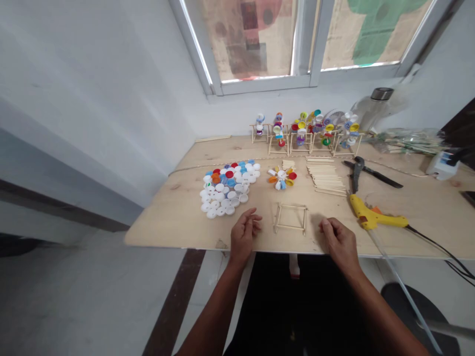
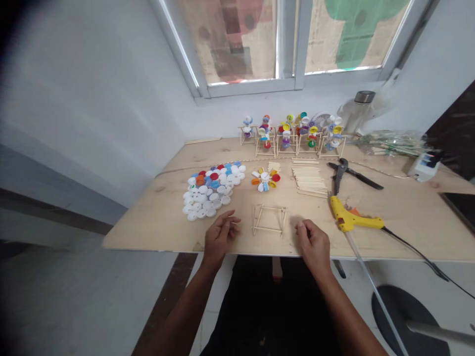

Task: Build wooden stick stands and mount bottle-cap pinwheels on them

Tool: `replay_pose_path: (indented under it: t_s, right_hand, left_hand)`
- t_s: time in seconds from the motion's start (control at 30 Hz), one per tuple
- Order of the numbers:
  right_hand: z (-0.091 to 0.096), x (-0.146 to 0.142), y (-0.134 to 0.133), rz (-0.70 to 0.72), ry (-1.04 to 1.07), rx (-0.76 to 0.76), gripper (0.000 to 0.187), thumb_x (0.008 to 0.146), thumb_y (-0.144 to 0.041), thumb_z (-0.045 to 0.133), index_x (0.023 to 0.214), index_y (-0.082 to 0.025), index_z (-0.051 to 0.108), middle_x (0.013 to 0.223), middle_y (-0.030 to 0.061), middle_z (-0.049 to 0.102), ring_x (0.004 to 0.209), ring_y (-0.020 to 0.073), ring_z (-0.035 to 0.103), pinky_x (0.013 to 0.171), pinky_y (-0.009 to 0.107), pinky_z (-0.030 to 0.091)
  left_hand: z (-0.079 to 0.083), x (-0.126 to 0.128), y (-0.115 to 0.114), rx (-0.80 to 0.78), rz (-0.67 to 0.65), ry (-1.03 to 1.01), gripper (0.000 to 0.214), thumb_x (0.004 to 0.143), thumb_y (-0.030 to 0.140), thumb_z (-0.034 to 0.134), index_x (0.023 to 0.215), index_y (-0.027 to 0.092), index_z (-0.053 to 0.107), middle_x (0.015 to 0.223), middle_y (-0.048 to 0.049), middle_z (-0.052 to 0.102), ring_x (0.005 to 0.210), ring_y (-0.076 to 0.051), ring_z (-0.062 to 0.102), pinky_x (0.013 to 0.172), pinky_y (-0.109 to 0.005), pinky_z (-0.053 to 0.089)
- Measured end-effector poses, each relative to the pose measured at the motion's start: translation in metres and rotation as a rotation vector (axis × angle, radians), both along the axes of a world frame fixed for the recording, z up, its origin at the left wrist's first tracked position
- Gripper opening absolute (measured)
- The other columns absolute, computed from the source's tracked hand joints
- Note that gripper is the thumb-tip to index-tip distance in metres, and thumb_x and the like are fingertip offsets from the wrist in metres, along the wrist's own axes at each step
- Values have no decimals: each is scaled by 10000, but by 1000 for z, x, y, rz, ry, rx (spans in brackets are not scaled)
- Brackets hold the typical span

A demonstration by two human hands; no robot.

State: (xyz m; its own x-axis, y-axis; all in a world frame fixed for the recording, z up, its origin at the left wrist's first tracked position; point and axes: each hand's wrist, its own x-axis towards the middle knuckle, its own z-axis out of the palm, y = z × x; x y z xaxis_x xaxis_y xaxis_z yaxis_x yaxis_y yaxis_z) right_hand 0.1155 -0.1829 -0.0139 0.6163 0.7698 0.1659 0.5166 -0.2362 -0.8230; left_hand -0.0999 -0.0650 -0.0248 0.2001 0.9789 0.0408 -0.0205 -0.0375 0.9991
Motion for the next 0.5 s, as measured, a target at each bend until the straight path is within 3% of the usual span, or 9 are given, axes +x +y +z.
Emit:
replay_pose_path:
  t_s: [0.2,0.4,0.5]
  right_hand:
    - [-1,1,-2,-16,-23,75,364,892,-465,413,765,-186,611,687,29,634,668,179,579,628,273,428]
    - [-2,1,-6,-8,43,119,350,878,-456,451,772,-178,637,746,42,659,728,187,598,666,280,447]
    - [-1,4,-6,-33,128,167,342,859,-462,491,780,-172,653,748,49,663,745,196,602,686,297,462]
  left_hand:
    - [1,2,-8,48,72,74,428,833,440,540,1102,123,647,738,-49,700,561,-101,576,553,-216,475]
    - [4,2,-12,79,58,115,486,836,545,497,759,116,712,621,-60,681,557,-133,608,563,-240,494]
    - [4,1,-13,72,78,80,540,851,575,456,745,107,702,626,-74,684,560,-140,616,564,-248,497]
